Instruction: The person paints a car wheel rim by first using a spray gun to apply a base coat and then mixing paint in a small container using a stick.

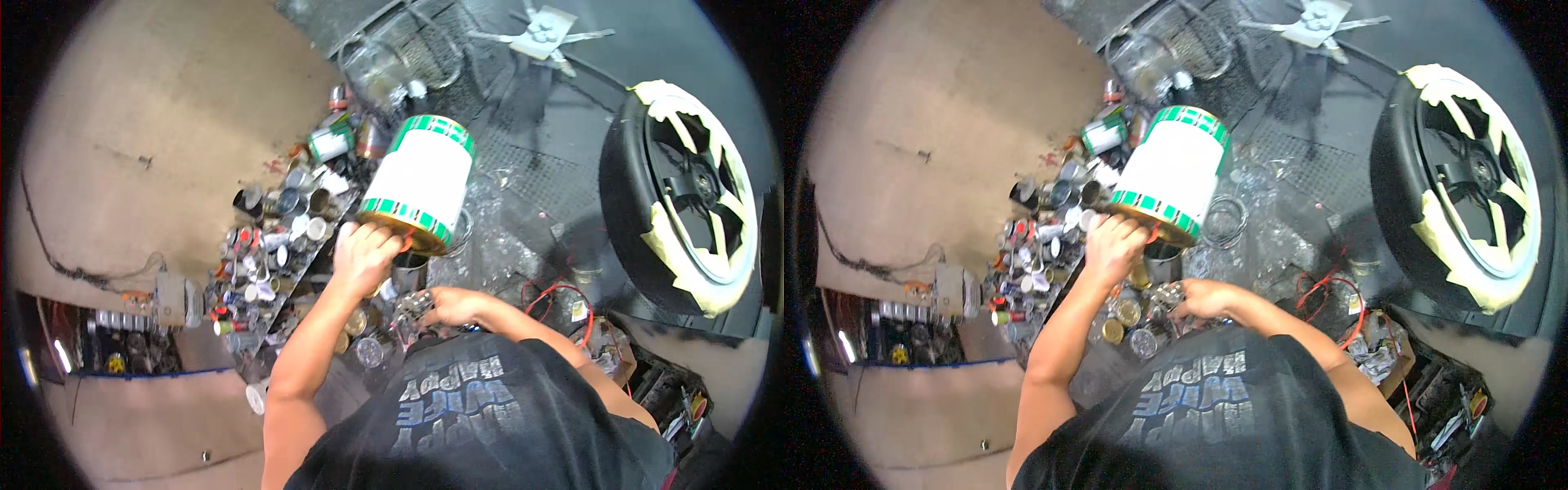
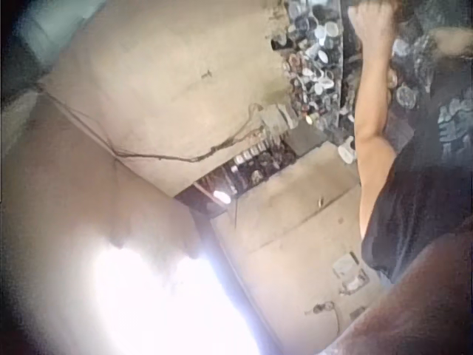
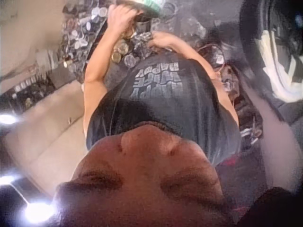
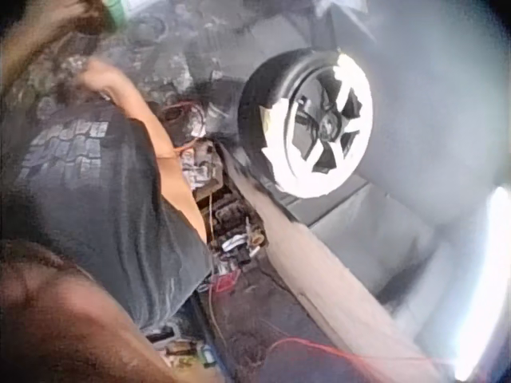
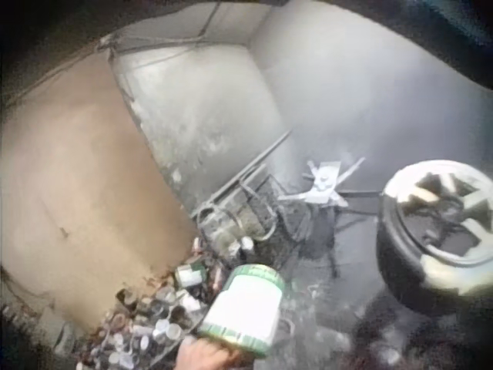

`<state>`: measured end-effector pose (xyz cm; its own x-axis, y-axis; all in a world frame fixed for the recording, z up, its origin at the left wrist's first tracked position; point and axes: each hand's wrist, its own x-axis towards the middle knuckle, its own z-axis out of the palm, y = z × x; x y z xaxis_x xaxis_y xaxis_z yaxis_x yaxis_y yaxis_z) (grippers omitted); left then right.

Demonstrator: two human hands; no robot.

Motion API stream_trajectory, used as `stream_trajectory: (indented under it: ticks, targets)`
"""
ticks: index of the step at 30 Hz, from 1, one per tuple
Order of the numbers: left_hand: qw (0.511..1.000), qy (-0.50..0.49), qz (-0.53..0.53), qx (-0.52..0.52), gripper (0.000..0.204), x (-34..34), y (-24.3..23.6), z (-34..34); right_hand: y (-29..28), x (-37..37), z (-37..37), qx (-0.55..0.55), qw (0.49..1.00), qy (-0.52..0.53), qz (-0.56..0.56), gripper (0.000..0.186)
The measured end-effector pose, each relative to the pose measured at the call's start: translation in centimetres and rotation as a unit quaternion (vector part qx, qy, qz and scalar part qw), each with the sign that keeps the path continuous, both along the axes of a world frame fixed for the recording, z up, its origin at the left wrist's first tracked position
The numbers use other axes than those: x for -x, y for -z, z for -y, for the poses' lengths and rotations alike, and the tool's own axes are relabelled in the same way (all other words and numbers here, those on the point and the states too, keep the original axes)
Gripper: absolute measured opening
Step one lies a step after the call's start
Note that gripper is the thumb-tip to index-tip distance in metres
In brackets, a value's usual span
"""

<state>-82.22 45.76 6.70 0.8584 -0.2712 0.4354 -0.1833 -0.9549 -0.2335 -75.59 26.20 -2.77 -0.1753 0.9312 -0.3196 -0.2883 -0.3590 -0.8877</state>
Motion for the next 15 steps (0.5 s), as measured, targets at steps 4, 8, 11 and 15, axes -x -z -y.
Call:
stream_trajectory:
  ticks: [4, 8, 11, 15]
  targets:
    - [0.999, -0.024, 0.010, -0.023, 0.011, 0.6, -1.9, 0.4, 0.6, 0.0, -0.7, -0.015, 1.000, -0.016, 0.012, 0.034]
    - [0.999, -0.033, 0.024, -0.031, 0.013, 1.7, -2.5, 0.2, -1.3, -0.1, -0.7, -0.009, 1.000, -0.024, 0.007, 0.030]
    - [0.999, -0.016, 0.041, -0.031, 0.014, 1.3, -3.6, 0.4, -1.9, -0.7, -0.8, -0.034, 0.999, -0.027, 0.031, 0.031]
    - [0.997, -0.029, 0.060, -0.038, 0.016, 1.8, -3.9, 0.6, -2.6, -0.4, -1.0, -0.036, 0.999, -0.020, 0.014, 0.028]
